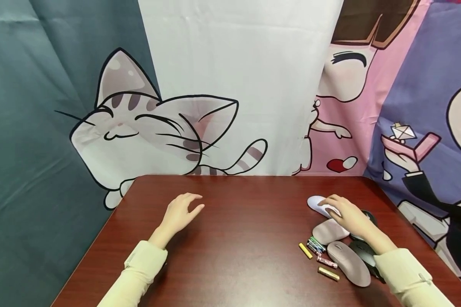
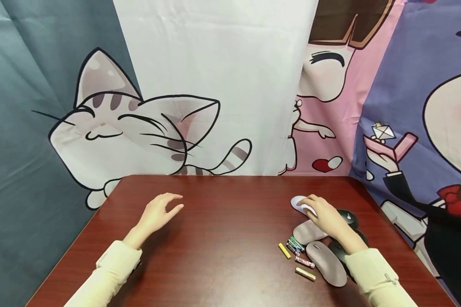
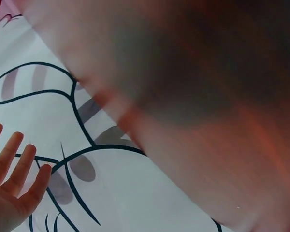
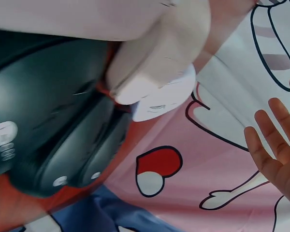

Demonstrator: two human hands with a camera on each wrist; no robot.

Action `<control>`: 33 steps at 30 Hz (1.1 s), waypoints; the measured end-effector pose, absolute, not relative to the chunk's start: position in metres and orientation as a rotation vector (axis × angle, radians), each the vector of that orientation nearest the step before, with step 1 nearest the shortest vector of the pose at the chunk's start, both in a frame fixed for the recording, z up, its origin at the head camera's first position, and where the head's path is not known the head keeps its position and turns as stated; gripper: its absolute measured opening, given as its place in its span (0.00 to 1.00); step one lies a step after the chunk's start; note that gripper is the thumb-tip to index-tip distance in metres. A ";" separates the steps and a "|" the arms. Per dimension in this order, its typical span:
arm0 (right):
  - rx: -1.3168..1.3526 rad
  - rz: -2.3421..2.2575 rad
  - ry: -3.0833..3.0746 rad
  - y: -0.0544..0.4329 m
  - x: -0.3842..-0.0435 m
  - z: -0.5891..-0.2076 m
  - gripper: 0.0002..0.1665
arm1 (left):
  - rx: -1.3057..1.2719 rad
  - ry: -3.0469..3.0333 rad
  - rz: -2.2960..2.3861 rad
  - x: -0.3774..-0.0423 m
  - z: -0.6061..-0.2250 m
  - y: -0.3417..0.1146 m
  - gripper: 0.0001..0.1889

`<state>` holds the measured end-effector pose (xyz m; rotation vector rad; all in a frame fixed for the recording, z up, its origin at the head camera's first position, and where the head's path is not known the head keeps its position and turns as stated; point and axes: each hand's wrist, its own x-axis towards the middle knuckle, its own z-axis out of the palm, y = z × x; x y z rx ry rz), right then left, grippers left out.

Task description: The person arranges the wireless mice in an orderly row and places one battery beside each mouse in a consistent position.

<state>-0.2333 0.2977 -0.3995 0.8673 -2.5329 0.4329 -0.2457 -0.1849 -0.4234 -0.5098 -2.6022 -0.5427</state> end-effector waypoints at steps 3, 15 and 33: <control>0.862 0.418 -2.586 0.301 -0.222 -0.405 0.15 | -0.518 -2.618 -0.571 -0.233 -0.427 -0.190 0.17; 0.974 0.330 -2.600 0.324 -0.192 -0.432 0.18 | -0.610 -2.666 -0.544 -0.216 -0.438 -0.189 0.17; 1.115 0.390 -2.799 0.323 -0.189 -0.442 0.21 | -0.552 -2.697 -0.506 -0.217 -0.438 -0.199 0.16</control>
